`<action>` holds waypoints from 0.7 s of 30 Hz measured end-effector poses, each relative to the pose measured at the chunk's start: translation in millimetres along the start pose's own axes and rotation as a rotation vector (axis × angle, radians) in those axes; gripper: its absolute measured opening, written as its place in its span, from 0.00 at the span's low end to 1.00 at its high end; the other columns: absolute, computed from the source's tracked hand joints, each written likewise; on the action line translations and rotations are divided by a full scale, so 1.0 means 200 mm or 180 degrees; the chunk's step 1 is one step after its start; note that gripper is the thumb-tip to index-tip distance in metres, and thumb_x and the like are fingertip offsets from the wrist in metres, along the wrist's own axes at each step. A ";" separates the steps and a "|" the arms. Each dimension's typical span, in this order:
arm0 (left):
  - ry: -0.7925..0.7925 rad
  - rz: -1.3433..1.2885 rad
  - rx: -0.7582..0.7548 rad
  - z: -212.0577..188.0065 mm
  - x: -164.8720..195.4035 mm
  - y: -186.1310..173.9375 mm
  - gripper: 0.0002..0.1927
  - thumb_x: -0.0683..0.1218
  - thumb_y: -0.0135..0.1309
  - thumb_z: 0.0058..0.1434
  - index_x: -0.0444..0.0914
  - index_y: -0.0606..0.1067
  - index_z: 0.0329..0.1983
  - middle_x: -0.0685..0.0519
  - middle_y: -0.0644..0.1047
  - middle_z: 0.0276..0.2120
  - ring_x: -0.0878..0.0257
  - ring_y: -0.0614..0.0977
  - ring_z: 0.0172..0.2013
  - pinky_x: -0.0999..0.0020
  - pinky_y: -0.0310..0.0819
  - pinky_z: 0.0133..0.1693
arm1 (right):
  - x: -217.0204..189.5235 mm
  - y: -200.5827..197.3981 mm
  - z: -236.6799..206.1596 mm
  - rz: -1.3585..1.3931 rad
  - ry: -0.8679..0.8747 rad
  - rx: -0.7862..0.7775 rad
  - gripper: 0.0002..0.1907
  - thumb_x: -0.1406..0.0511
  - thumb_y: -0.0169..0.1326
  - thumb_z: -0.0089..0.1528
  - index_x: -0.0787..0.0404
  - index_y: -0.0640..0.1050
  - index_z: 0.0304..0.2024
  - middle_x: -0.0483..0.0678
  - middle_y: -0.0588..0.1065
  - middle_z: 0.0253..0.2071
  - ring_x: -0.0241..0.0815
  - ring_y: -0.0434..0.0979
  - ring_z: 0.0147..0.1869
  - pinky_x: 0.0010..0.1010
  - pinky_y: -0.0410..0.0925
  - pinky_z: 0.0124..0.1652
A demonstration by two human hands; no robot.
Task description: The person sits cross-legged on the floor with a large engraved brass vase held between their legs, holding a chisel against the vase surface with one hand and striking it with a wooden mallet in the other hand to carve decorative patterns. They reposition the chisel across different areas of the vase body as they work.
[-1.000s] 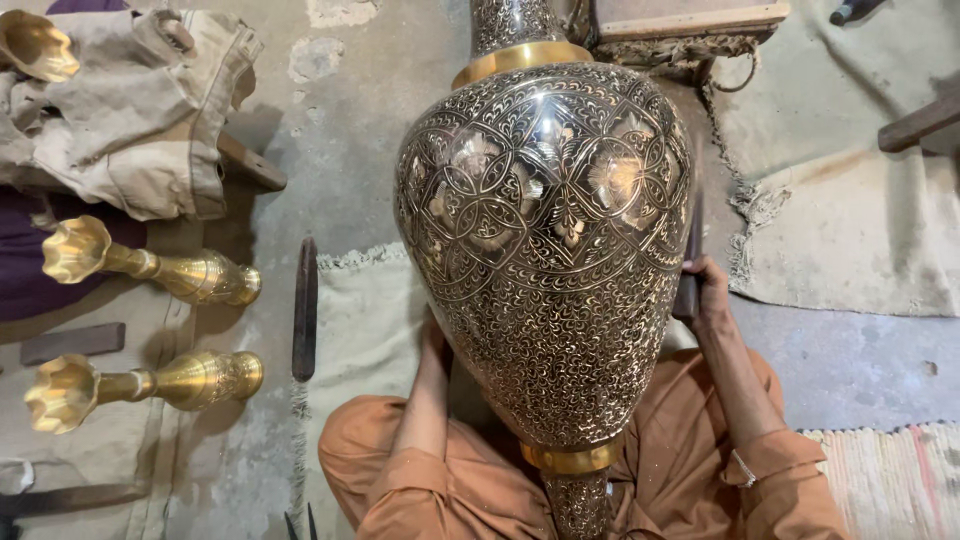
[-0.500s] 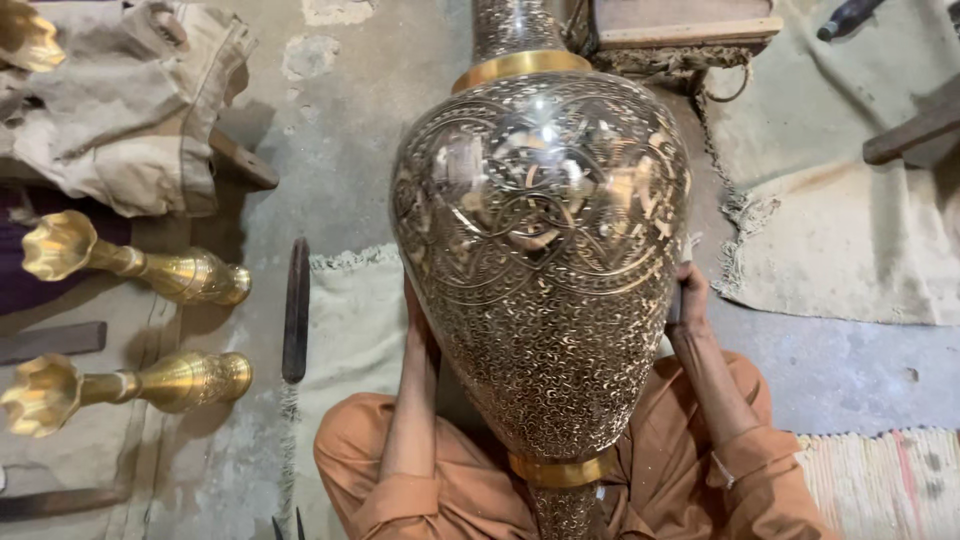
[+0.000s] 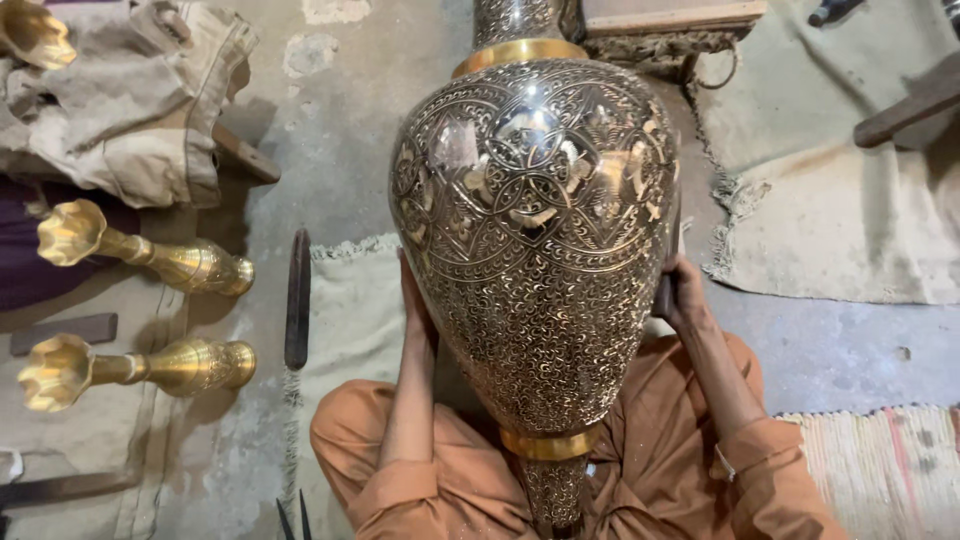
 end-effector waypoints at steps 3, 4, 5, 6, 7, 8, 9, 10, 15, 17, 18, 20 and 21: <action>0.0484 -0.0017 -0.0253 -0.04 0.01 -0.03 0.42 0.69 0.29 0.72 0.35 0.54 0.77 0.39 0.62 0.72 0.49 0.68 0.67 0.54 0.63 0.66 | 0.01 -0.07 -0.08 -0.0545 0.0033 0.0388 0.14 0.63 0.51 0.57 0.66 0.74 0.42 0.49 0.74 0.30 0.42 0.75 0.29 0.31 0.72 0.31; 0.0625 -0.0224 -0.0518 -0.05 0.02 -0.03 0.42 0.68 0.29 0.74 0.31 0.55 0.76 0.37 0.63 0.72 0.47 0.68 0.67 0.54 0.63 0.66 | 0.01 -0.07 -0.09 -0.0452 -0.0027 0.0286 0.15 0.63 0.51 0.57 0.65 0.73 0.44 0.49 0.74 0.30 0.42 0.74 0.29 0.31 0.71 0.31; 0.0765 -0.0435 -0.0781 -0.06 0.02 -0.02 0.43 0.67 0.29 0.76 0.27 0.57 0.76 0.34 0.63 0.71 0.45 0.68 0.66 0.54 0.62 0.67 | 0.01 -0.06 -0.11 -0.0365 -0.0085 0.0185 0.17 0.64 0.52 0.56 0.65 0.72 0.46 0.48 0.73 0.31 0.42 0.73 0.30 0.31 0.71 0.32; 0.0899 -0.0249 -0.0719 -0.07 0.02 -0.03 0.42 0.67 0.29 0.76 0.28 0.56 0.76 0.37 0.62 0.72 0.48 0.67 0.68 0.57 0.60 0.68 | 0.01 -0.06 -0.12 -0.0276 -0.0132 0.0097 0.19 0.64 0.53 0.56 0.64 0.71 0.48 0.48 0.72 0.31 0.41 0.73 0.30 0.31 0.71 0.32; 0.1031 -0.0058 -0.0663 -0.08 0.03 -0.04 0.42 0.67 0.28 0.76 0.29 0.56 0.76 0.39 0.62 0.73 0.51 0.66 0.70 0.60 0.58 0.69 | 0.01 -0.05 -0.12 -0.0249 -0.0178 0.0140 0.21 0.64 0.52 0.55 0.64 0.71 0.49 0.47 0.72 0.33 0.40 0.74 0.32 0.31 0.72 0.33; 0.1171 0.0130 -0.0608 -0.10 0.03 -0.04 0.42 0.67 0.28 0.76 0.30 0.55 0.77 0.41 0.61 0.74 0.54 0.65 0.72 0.63 0.56 0.71 | 0.01 -0.04 -0.12 -0.0225 -0.0228 0.0174 0.23 0.63 0.52 0.54 0.64 0.71 0.51 0.46 0.72 0.34 0.39 0.75 0.33 0.31 0.73 0.34; 0.1027 -0.0005 -0.0640 -0.11 0.02 -0.04 0.42 0.68 0.29 0.75 0.30 0.56 0.76 0.40 0.62 0.73 0.52 0.66 0.70 0.61 0.59 0.69 | 0.01 -0.03 -0.12 -0.0201 -0.0279 0.0202 0.25 0.63 0.52 0.53 0.64 0.71 0.52 0.45 0.72 0.36 0.38 0.75 0.35 0.31 0.73 0.35; 0.0877 -0.0133 -0.0673 -0.12 0.01 -0.03 0.43 0.68 0.29 0.74 0.30 0.57 0.76 0.38 0.63 0.71 0.50 0.67 0.67 0.59 0.61 0.67 | 0.01 -0.02 -0.11 -0.0282 -0.0287 0.0303 0.23 0.63 0.52 0.53 0.63 0.70 0.51 0.46 0.72 0.34 0.39 0.75 0.34 0.31 0.72 0.33; 0.0632 -0.0046 -0.0335 -0.17 -0.01 -0.02 0.44 0.71 0.32 0.69 0.36 0.55 0.76 0.44 0.63 0.71 0.54 0.68 0.67 0.58 0.64 0.65 | 0.02 0.06 -0.07 -0.0344 -0.0381 0.0676 0.20 0.60 0.52 0.53 0.61 0.72 0.46 0.46 0.72 0.32 0.40 0.73 0.31 0.31 0.69 0.30; 0.0568 -0.0039 -0.0248 -0.17 -0.01 -0.02 0.44 0.71 0.32 0.68 0.38 0.54 0.76 0.45 0.64 0.70 0.54 0.69 0.66 0.57 0.66 0.64 | 0.05 0.09 -0.08 -0.0016 -0.0091 0.0613 0.20 0.59 0.51 0.53 0.61 0.72 0.44 0.46 0.73 0.31 0.40 0.73 0.30 0.30 0.69 0.30; 0.0600 -0.0028 -0.0246 -0.17 -0.01 -0.02 0.43 0.70 0.32 0.69 0.37 0.55 0.76 0.44 0.64 0.70 0.54 0.70 0.65 0.56 0.66 0.64 | 0.06 0.10 -0.08 0.0129 0.0027 0.0604 0.20 0.58 0.51 0.53 0.61 0.73 0.44 0.46 0.73 0.31 0.40 0.73 0.30 0.30 0.69 0.30; 0.0641 -0.0004 -0.0264 -0.17 -0.01 -0.02 0.42 0.70 0.33 0.70 0.36 0.56 0.76 0.44 0.65 0.70 0.54 0.71 0.64 0.56 0.66 0.64 | 0.06 0.11 -0.09 0.0054 -0.0066 0.0603 0.20 0.57 0.51 0.52 0.61 0.74 0.42 0.45 0.73 0.31 0.39 0.73 0.30 0.29 0.69 0.30; 0.0652 -0.0017 -0.0283 -0.16 -0.01 -0.02 0.42 0.69 0.33 0.70 0.36 0.57 0.76 0.43 0.65 0.69 0.54 0.71 0.64 0.56 0.67 0.64 | 0.05 0.11 -0.09 -0.0032 -0.0162 0.0592 0.19 0.57 0.52 0.54 0.61 0.73 0.42 0.45 0.72 0.30 0.39 0.72 0.29 0.29 0.67 0.28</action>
Point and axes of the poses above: each hand's wrist, its own z-axis towards the middle knuckle, its own y-axis out of the palm, x = y × z, the point moved 4 cm from there along z, towards the middle knuckle
